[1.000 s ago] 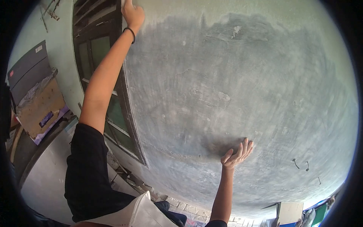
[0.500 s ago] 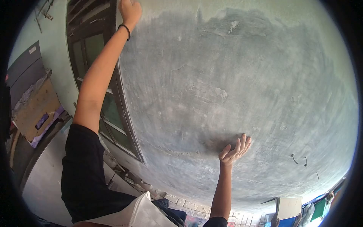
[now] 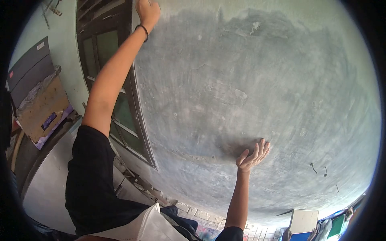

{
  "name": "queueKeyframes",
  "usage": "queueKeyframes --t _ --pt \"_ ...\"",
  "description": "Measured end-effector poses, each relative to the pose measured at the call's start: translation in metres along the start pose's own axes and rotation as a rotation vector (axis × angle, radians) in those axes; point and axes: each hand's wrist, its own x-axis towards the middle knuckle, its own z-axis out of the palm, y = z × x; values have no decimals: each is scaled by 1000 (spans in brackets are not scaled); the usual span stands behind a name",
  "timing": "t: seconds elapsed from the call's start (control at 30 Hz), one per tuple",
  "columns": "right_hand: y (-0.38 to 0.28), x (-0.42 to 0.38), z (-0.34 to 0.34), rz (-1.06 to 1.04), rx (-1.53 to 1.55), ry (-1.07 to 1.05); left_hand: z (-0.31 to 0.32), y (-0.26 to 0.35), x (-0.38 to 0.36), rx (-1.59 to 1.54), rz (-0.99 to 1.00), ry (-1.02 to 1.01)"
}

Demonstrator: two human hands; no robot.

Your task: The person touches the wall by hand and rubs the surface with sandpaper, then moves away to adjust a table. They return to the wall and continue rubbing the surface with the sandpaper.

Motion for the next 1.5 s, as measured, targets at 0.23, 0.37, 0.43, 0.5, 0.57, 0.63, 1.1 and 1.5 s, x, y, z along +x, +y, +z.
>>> queueKeyframes --t 0.23,0.37,0.43,0.5,0.57,0.63,1.1,1.5 --pt "2 -5 -3 16 -36 -17 -15 -3 -18 -6 114 -152" --pt "0 -2 2 -21 -47 -7 5 -1 30 24 -3 -82" --pt "0 -4 -1 -14 -45 -10 4 -8 29 35 13 -64" --pt "-2 0 -2 -10 -56 -27 2 -8 24 49 4 -54" --pt "-3 0 -2 -10 -50 -21 0 -4 15 60 -10 -42" --pt "-2 1 -1 -13 -46 -17 -3 1 2 51 -36 -61" --pt "-2 0 -2 -11 -26 -8 -2 2 10 26 5 -52" --pt "3 -7 -3 20 -20 -10 -17 12 -16 -448 22 -84"
